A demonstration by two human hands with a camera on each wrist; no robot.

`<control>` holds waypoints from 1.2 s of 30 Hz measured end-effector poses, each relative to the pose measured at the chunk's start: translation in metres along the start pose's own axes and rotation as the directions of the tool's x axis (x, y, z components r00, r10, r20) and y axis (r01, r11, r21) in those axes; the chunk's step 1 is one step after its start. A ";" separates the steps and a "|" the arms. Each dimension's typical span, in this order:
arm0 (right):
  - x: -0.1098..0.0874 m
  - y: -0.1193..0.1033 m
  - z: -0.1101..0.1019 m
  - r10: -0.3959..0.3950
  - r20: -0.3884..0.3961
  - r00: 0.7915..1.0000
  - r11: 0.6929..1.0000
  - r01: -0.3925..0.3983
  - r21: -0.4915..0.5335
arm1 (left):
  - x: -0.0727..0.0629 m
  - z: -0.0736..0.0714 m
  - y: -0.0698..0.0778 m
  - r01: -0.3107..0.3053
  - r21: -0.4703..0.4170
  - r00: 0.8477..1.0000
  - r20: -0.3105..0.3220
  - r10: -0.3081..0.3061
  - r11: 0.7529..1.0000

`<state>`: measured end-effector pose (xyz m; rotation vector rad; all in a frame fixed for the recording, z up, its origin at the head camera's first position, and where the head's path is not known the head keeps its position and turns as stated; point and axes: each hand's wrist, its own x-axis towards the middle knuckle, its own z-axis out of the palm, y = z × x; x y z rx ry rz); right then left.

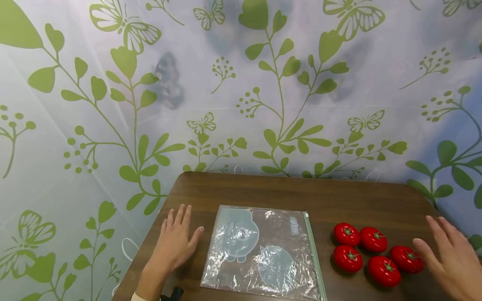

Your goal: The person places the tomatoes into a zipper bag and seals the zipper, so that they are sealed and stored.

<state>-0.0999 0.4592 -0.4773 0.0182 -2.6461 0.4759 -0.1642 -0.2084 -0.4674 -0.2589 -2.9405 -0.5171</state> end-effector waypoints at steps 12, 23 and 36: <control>-0.013 -0.060 0.007 0.114 0.140 0.984 0.992 -0.120 0.038 | -0.028 -0.016 0.032 -0.003 -0.129 1.000 -0.016 0.001 0.992; -0.018 -0.109 0.014 0.131 0.118 0.984 0.983 -0.144 0.110 | -0.045 -0.028 0.062 0.021 -0.326 0.999 0.049 -0.005 0.945; 0.001 -0.149 0.012 -0.003 0.091 0.996 0.986 -0.013 0.169 | -0.050 -0.031 0.092 -0.063 -0.370 0.995 -0.091 0.032 0.927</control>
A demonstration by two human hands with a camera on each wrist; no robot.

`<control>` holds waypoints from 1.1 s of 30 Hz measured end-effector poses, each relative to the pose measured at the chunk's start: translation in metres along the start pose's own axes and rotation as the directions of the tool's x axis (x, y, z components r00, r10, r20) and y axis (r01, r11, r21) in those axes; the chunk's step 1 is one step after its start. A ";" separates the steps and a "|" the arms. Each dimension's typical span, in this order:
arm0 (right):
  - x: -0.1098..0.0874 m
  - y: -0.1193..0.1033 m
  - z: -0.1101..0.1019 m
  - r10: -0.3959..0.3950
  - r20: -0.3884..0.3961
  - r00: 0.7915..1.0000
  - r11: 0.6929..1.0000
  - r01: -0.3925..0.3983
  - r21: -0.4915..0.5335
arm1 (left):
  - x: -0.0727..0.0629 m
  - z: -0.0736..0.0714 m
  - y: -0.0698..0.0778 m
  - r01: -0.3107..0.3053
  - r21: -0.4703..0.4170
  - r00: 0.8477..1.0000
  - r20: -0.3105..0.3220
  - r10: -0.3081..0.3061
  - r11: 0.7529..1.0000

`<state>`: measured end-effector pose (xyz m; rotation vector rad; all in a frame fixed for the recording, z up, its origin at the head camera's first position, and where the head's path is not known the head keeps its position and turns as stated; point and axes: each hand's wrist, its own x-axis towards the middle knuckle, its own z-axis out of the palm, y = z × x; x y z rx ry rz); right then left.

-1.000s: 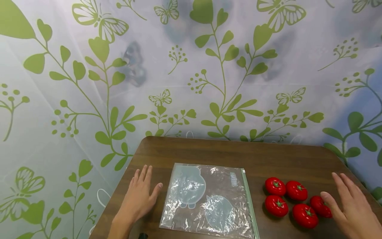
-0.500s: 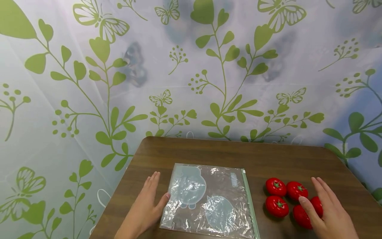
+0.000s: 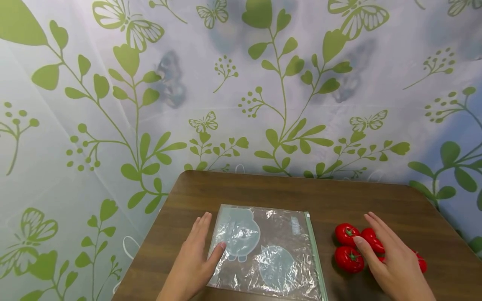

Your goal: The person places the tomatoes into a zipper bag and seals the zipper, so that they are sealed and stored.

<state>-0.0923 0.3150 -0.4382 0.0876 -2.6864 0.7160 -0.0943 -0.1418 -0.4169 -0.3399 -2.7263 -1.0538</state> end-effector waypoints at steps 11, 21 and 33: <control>0.027 -0.020 -0.007 -0.071 0.058 0.996 0.996 0.074 -0.047 | 0.009 0.010 0.013 -0.032 0.028 0.999 -0.041 0.033 0.999; 0.052 -0.024 0.000 -0.082 0.221 0.972 0.996 0.090 -0.028 | 0.016 0.020 0.019 -0.013 0.079 0.999 -0.032 0.016 0.997; 0.076 -0.019 0.017 -0.087 0.362 0.928 0.994 0.102 -0.025 | 0.017 0.036 0.015 -0.058 0.105 0.998 0.004 0.058 0.993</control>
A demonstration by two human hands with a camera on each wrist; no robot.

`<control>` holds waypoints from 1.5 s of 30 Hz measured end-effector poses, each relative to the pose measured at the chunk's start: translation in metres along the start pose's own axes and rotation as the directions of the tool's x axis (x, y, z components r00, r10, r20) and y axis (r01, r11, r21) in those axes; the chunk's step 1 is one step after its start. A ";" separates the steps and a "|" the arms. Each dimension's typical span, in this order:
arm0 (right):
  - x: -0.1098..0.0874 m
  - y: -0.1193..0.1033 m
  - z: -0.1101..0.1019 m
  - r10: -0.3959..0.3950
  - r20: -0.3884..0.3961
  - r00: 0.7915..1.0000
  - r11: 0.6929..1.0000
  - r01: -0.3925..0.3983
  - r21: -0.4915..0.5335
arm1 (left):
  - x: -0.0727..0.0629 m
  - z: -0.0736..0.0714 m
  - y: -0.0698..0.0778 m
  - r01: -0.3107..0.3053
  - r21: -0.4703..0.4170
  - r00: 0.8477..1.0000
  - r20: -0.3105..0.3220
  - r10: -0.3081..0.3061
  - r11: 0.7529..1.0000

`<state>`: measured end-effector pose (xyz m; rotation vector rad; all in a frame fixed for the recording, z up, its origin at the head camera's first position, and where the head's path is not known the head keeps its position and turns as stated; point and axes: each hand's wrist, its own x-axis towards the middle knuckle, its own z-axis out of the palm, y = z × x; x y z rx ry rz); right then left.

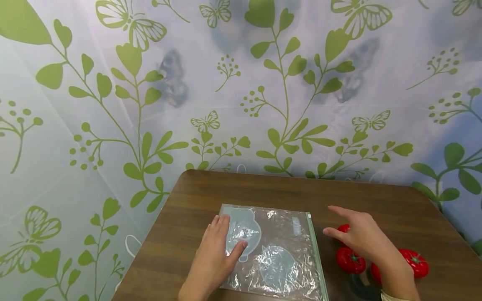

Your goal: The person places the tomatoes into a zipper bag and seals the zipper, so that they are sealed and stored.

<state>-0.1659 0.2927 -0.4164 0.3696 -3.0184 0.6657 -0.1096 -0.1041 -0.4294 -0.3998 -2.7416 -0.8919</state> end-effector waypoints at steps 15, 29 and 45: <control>0.024 0.014 0.023 -0.013 0.057 0.998 1.000 0.014 -0.004 | 0.004 0.021 -0.005 0.018 0.010 0.999 0.047 -0.019 1.000; 0.038 0.023 0.043 -0.001 0.105 0.995 1.000 -0.002 0.028 | 0.003 0.042 -0.011 0.093 0.043 0.989 0.114 -0.097 0.995; 0.045 0.025 0.055 0.021 0.135 0.991 0.999 -0.025 0.034 | -0.003 0.074 -0.018 0.121 0.099 0.985 0.110 -0.132 0.988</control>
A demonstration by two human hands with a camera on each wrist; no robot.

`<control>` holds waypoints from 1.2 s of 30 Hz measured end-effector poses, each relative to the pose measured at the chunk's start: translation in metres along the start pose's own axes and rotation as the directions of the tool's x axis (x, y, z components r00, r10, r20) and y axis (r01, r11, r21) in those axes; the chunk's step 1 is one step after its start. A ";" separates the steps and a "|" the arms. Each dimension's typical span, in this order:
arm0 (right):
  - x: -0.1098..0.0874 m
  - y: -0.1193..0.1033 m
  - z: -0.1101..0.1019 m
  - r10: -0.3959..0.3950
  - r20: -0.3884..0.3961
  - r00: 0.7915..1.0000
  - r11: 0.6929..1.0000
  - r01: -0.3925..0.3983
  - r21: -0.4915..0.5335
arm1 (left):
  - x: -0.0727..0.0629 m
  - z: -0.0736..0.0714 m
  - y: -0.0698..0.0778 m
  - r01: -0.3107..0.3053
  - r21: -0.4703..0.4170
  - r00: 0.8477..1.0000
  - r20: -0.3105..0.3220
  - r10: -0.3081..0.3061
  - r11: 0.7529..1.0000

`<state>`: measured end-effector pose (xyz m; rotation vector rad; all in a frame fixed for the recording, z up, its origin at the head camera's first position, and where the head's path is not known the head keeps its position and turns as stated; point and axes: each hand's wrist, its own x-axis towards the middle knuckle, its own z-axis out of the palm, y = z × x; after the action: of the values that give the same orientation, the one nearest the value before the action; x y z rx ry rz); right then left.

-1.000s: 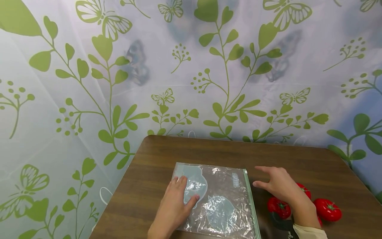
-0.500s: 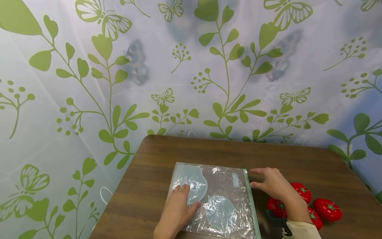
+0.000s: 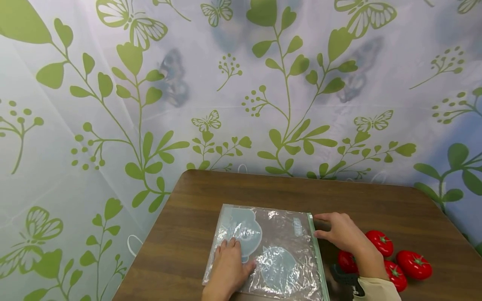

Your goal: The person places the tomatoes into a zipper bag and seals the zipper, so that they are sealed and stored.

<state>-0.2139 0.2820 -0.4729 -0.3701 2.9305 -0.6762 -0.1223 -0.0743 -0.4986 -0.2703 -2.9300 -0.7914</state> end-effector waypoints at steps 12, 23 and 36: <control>0.003 -0.003 0.001 0.014 0.015 1.000 1.000 -0.014 -0.005 | 0.002 0.012 0.001 0.033 0.086 0.999 -0.038 -0.029 0.996; 0.002 -0.005 -0.002 -0.018 0.029 0.999 0.999 0.020 -0.042 | 0.012 0.051 -0.034 -0.057 0.169 0.978 -0.190 0.089 0.984; 0.003 -0.012 0.004 -0.044 0.066 0.997 0.997 0.048 -0.064 | 0.006 0.010 -0.007 -0.014 0.135 0.997 -0.078 0.024 0.991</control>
<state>-0.2138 0.2689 -0.4710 -0.4580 2.8961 -0.5633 -0.1299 -0.0741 -0.5102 -0.2490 -2.8843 -0.5838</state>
